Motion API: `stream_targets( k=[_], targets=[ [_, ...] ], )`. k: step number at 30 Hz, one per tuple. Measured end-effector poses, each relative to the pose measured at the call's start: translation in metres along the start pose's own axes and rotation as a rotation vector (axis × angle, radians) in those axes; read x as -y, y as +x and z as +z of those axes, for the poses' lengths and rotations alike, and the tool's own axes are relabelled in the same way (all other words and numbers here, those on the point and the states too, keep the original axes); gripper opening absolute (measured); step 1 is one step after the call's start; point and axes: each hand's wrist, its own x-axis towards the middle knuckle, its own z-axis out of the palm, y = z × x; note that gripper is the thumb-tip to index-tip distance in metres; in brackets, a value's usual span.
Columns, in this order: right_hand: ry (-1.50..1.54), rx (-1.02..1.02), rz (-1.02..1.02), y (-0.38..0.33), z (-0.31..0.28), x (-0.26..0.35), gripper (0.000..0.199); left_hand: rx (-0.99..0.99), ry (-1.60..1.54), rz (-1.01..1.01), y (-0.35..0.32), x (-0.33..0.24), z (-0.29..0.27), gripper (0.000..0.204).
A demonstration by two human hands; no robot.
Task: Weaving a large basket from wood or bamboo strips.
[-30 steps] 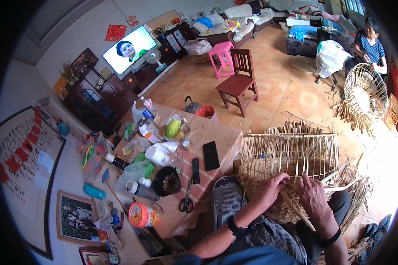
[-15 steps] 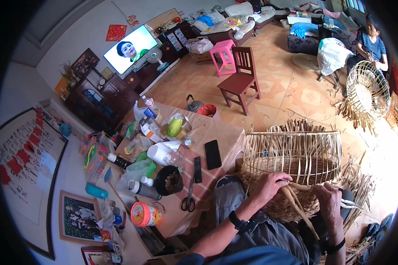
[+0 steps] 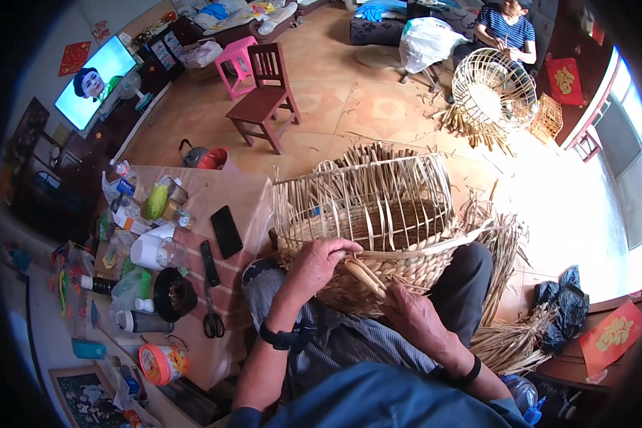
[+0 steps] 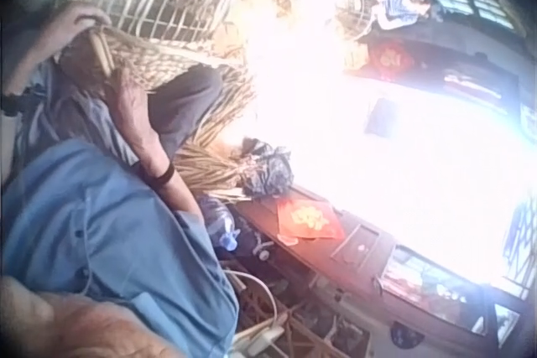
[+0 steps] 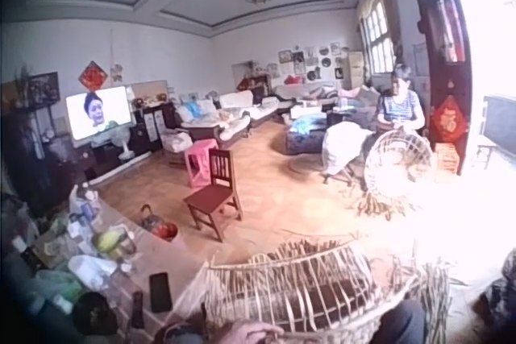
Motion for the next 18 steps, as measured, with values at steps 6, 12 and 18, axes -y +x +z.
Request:
stream_targets(
  k=[6, 12, 18],
  targets=[
    [0.338, 0.222, 0.148, -0.007, -0.035, 0.023, 0.018, 0.012, -0.002, -0.033, 0.001, -0.003, -0.001, 0.021],
    [0.903, 0.331, 0.371, 0.032, -0.064, 0.057, 0.033, 0.063, -0.008, 0.056, 0.001, -0.001, -0.007, 0.025],
    [1.276, 0.277, 0.253, 0.068, -0.097, 0.036, 0.041, -0.024, 0.112, 0.103, -0.005, -0.006, -0.002, 0.024]
  ],
)
